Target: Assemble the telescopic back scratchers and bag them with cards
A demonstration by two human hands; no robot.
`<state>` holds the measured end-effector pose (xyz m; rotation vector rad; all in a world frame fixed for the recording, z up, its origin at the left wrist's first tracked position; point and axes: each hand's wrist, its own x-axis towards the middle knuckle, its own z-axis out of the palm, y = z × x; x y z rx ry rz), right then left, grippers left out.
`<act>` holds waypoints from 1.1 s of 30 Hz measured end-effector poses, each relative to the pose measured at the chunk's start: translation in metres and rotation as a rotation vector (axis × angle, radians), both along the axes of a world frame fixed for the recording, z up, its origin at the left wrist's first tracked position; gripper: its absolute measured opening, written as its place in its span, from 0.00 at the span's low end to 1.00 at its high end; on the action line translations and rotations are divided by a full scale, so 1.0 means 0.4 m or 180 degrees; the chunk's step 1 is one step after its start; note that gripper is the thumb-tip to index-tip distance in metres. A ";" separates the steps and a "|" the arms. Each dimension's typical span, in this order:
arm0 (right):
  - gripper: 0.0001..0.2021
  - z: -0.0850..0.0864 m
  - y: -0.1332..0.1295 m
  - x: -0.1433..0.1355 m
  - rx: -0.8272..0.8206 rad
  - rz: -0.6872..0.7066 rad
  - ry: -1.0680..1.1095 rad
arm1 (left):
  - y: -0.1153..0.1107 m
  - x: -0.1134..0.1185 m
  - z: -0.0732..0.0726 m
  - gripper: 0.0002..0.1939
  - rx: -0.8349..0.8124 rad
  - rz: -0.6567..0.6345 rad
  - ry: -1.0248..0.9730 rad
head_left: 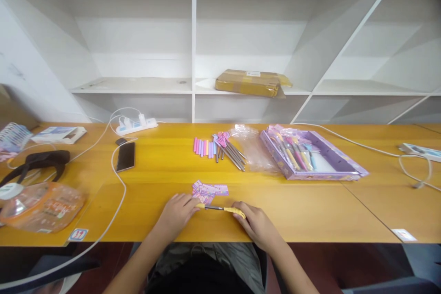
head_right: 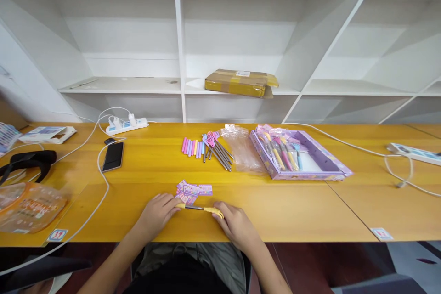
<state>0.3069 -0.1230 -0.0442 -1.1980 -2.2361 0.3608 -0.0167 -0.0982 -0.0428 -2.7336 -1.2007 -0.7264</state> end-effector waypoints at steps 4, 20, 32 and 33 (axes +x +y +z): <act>0.13 -0.008 0.008 -0.006 0.0359 0.0119 -0.0005 | 0.000 0.001 -0.015 0.10 -0.0038 -0.0078 -0.0057; 0.17 -0.001 -0.028 0.556 0.0295 -0.1871 0.0789 | -0.034 -0.412 0.137 0.09 0.0529 0.0254 0.0441; 0.25 -0.100 -0.072 0.548 -0.0410 -0.2504 0.1351 | -0.079 -0.373 0.076 0.12 0.0338 0.0663 0.0126; 0.26 -0.102 -0.071 0.549 -0.0424 -0.2594 0.1308 | -0.081 -0.373 0.075 0.11 0.0265 0.0659 0.0102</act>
